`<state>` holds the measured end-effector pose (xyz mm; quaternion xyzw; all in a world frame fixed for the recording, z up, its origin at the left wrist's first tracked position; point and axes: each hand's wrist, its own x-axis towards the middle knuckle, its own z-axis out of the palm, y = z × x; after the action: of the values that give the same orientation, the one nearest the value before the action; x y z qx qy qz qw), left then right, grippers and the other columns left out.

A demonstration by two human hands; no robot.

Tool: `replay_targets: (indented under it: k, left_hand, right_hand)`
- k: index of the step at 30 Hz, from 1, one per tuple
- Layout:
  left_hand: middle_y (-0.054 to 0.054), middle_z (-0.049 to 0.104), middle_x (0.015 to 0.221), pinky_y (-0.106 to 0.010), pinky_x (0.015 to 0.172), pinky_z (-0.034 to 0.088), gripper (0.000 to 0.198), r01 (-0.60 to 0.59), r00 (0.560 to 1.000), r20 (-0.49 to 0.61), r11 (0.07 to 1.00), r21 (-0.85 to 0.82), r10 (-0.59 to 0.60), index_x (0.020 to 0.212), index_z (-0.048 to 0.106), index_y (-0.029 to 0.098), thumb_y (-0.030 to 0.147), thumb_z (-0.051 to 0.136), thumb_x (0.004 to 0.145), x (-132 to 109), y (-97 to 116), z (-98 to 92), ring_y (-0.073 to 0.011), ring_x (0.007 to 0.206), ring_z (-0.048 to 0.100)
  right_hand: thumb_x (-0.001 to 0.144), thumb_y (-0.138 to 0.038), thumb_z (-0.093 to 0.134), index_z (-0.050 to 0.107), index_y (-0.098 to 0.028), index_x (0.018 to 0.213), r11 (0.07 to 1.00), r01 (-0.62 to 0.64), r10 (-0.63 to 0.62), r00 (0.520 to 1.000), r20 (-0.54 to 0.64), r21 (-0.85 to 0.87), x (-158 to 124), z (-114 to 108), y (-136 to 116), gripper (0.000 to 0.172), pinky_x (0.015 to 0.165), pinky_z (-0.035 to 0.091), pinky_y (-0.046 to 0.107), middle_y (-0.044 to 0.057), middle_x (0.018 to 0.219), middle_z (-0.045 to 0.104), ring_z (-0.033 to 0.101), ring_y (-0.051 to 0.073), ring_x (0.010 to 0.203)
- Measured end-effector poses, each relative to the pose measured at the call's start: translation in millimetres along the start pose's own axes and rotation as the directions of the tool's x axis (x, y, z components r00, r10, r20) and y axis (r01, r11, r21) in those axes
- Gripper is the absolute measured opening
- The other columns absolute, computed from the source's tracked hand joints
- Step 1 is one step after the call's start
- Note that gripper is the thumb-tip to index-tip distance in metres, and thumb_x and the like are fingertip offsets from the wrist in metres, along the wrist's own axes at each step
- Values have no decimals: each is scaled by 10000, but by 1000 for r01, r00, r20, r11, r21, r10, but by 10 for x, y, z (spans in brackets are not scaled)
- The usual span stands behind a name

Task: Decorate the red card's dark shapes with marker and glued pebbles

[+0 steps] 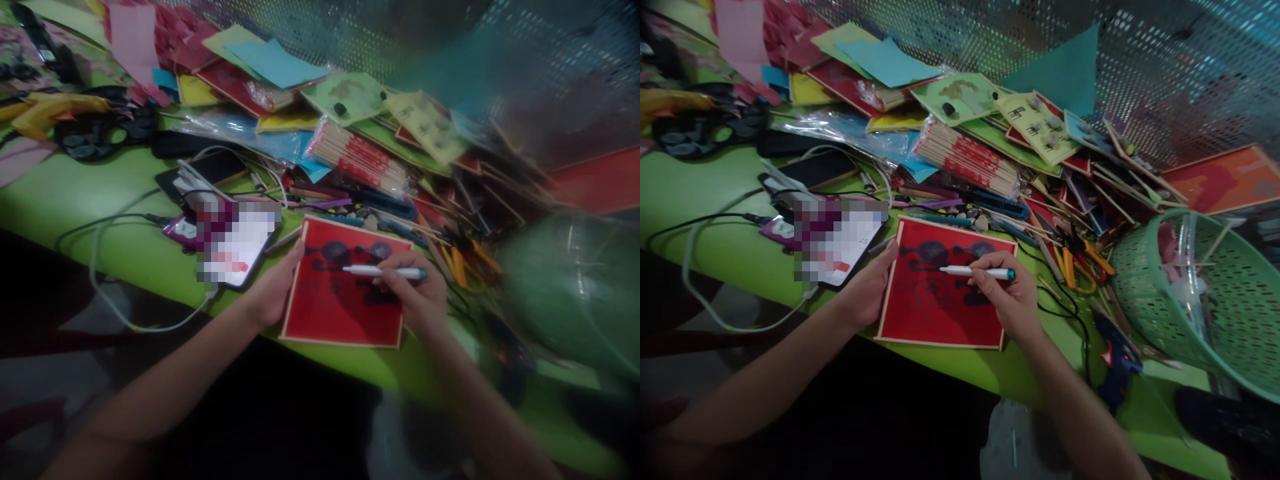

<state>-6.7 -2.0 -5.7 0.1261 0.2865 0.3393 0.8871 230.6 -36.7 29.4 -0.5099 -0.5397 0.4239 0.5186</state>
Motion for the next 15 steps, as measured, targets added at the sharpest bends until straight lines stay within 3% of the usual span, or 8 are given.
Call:
replay_targets:
  k: [4,10,15]
  left_hand:
    - [-135,820,1188,-517,1074,593,567,3,999,32,1000,-11,-3,1474,648,209,570,549,1048,6,-3,-24,-328,1118,790]
    - [-124,818,1206,-519,1094,581,570,-4,1000,-5,1000,-1,4,1494,631,229,571,558,1045,6,-7,-9,-323,1153,779]
    - [-127,816,1210,-513,1109,569,577,7,999,51,999,-38,-5,1525,603,222,562,520,1065,2,2,15,-316,1147,781]
  right_hand:
    - [889,-421,833,760,-234,914,1000,-4,4,1000,-9,-15,2,1,5,203,605,603,241,-4,759,749,707,137,643]
    - [892,-410,838,761,-241,938,1000,15,-15,1000,4,3,6,8,35,191,627,601,231,-9,778,756,716,128,659]
    - [886,-436,834,755,-234,935,1000,5,-5,1000,-8,-3,16,24,4,222,606,604,238,-3,774,753,723,137,651]
